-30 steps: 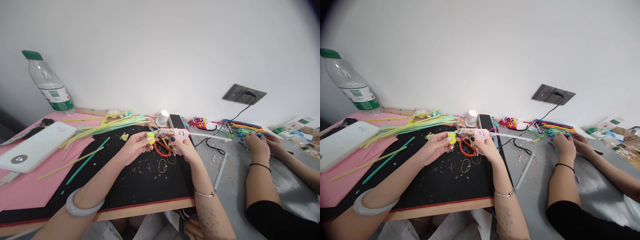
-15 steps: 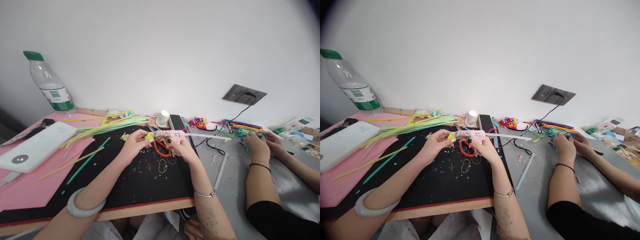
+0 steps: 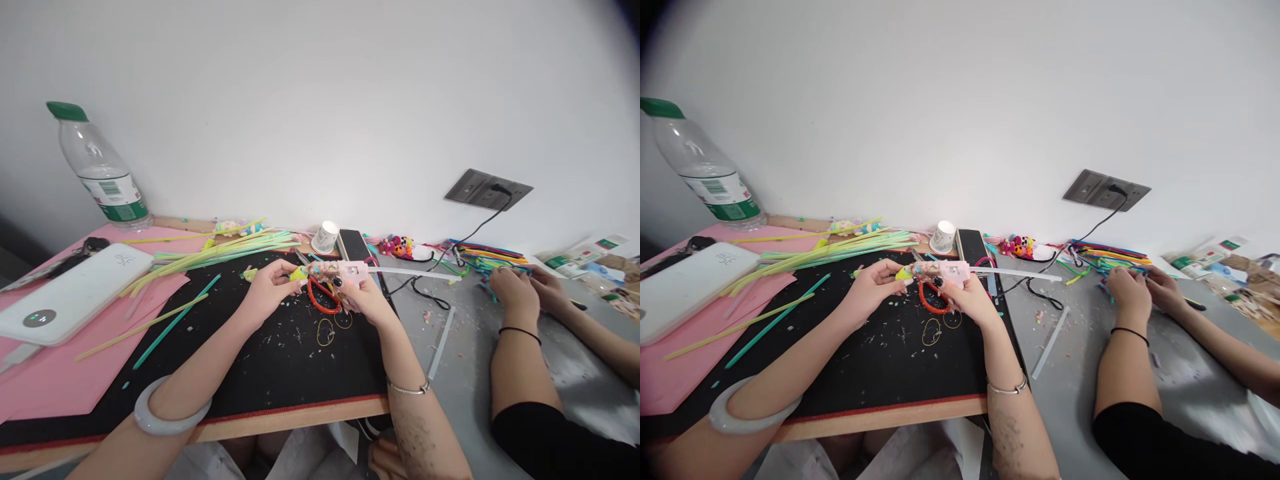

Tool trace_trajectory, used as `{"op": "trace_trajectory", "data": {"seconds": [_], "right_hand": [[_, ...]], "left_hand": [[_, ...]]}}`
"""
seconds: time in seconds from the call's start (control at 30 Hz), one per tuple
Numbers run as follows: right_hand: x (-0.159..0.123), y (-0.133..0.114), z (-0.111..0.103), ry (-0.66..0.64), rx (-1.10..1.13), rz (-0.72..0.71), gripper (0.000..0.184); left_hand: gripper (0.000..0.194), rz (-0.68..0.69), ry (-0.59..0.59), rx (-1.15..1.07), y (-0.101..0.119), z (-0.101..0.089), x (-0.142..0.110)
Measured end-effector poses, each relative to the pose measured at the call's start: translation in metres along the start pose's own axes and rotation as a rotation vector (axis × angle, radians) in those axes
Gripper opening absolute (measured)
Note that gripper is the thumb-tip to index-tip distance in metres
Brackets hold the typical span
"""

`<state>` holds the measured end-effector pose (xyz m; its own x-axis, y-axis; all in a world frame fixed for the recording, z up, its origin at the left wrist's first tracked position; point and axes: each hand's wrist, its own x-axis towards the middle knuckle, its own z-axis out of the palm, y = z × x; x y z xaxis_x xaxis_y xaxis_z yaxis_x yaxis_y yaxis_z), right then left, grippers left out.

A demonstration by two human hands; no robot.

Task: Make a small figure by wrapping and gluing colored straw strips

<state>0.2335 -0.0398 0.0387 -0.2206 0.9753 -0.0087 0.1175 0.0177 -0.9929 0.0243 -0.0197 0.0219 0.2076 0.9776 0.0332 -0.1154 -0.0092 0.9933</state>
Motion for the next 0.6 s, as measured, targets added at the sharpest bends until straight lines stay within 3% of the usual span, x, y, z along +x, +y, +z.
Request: {"op": "trace_trajectory", "data": {"seconds": [0.6], "right_hand": [[0.0004, 0.0005, -0.002, 0.025, 0.036, 0.011, 0.025]], "left_hand": [[0.03, -0.004, -0.078, -0.066, -0.0009, 0.0005, -0.0011]]}}
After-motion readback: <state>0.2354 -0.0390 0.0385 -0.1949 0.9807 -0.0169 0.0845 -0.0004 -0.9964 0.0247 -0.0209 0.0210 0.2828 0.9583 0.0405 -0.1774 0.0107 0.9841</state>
